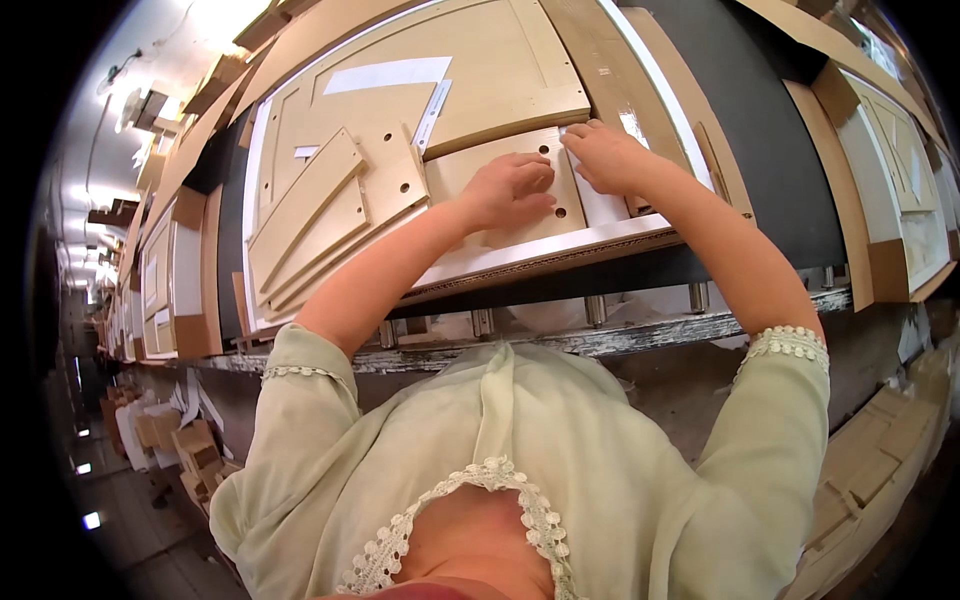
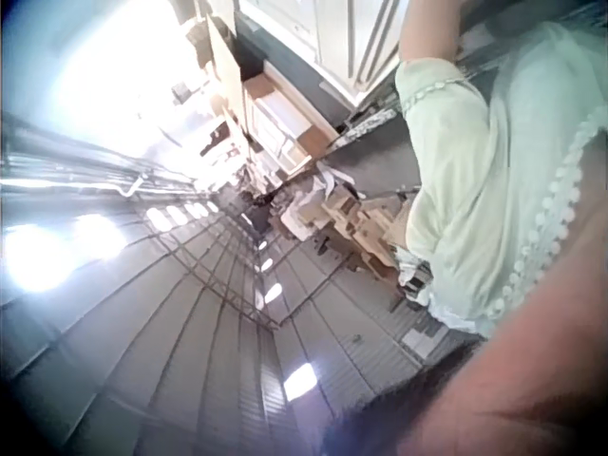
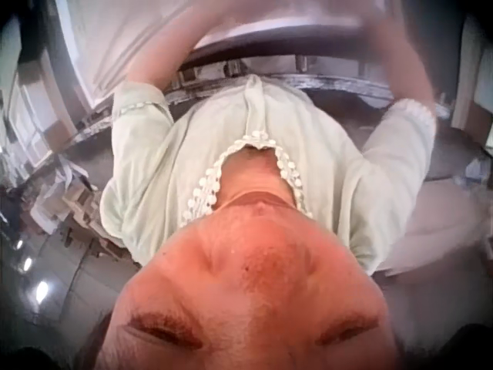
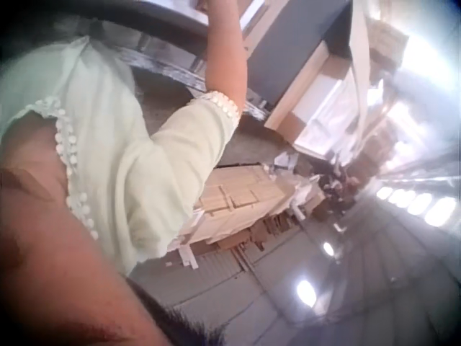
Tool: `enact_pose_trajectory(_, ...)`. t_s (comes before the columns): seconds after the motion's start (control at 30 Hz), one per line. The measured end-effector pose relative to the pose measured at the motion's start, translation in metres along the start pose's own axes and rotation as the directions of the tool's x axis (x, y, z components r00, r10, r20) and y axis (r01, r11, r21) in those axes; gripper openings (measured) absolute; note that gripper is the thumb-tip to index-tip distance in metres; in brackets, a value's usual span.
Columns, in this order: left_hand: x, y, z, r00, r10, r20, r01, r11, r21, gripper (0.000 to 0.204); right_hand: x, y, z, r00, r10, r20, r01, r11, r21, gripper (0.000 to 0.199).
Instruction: The person places various wooden furniture panels and foam protective strips into a cardboard box on a conveyor line. The person gathers several wooden pieces from nearby stacks, brings them to the box, and fits them into specific positions alongside foam cushioning.
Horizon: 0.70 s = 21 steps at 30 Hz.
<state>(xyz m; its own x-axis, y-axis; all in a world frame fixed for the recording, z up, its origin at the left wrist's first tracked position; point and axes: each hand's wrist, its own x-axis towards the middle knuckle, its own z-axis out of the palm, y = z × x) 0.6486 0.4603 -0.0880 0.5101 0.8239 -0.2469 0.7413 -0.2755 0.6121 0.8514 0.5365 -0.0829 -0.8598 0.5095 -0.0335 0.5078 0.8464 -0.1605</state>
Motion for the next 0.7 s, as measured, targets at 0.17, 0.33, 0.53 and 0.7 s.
enact_pose_trajectory(0.17,-0.025,0.019,0.02,0.902,-0.369,-0.223,0.431,0.79,0.435,0.094,0.018,-0.036,0.02,0.977,0.115,0.178,-0.131,0.988,0.081,0.038)
enact_pose_trajectory(0.33,-0.024,0.021,0.013,0.871,-0.458,-0.181,0.488,0.754,0.44,0.098,0.014,-0.033,0.02,0.986,0.041,0.163,-0.034,0.998,-0.045,0.044)
enact_pose_trajectory(0.53,-0.028,0.005,0.01,0.871,-0.444,-0.21,0.491,0.784,0.38,0.096,-0.002,-0.016,0.007,0.964,0.036,0.263,0.031,0.969,-0.246,0.057)
enact_pose_trajectory(0.7,-0.068,0.018,0.006,0.926,-0.287,-0.245,0.3,0.954,0.018,0.061,0.005,-0.033,0.012,0.938,0.125,0.322,-0.059,0.976,-0.208,0.058)
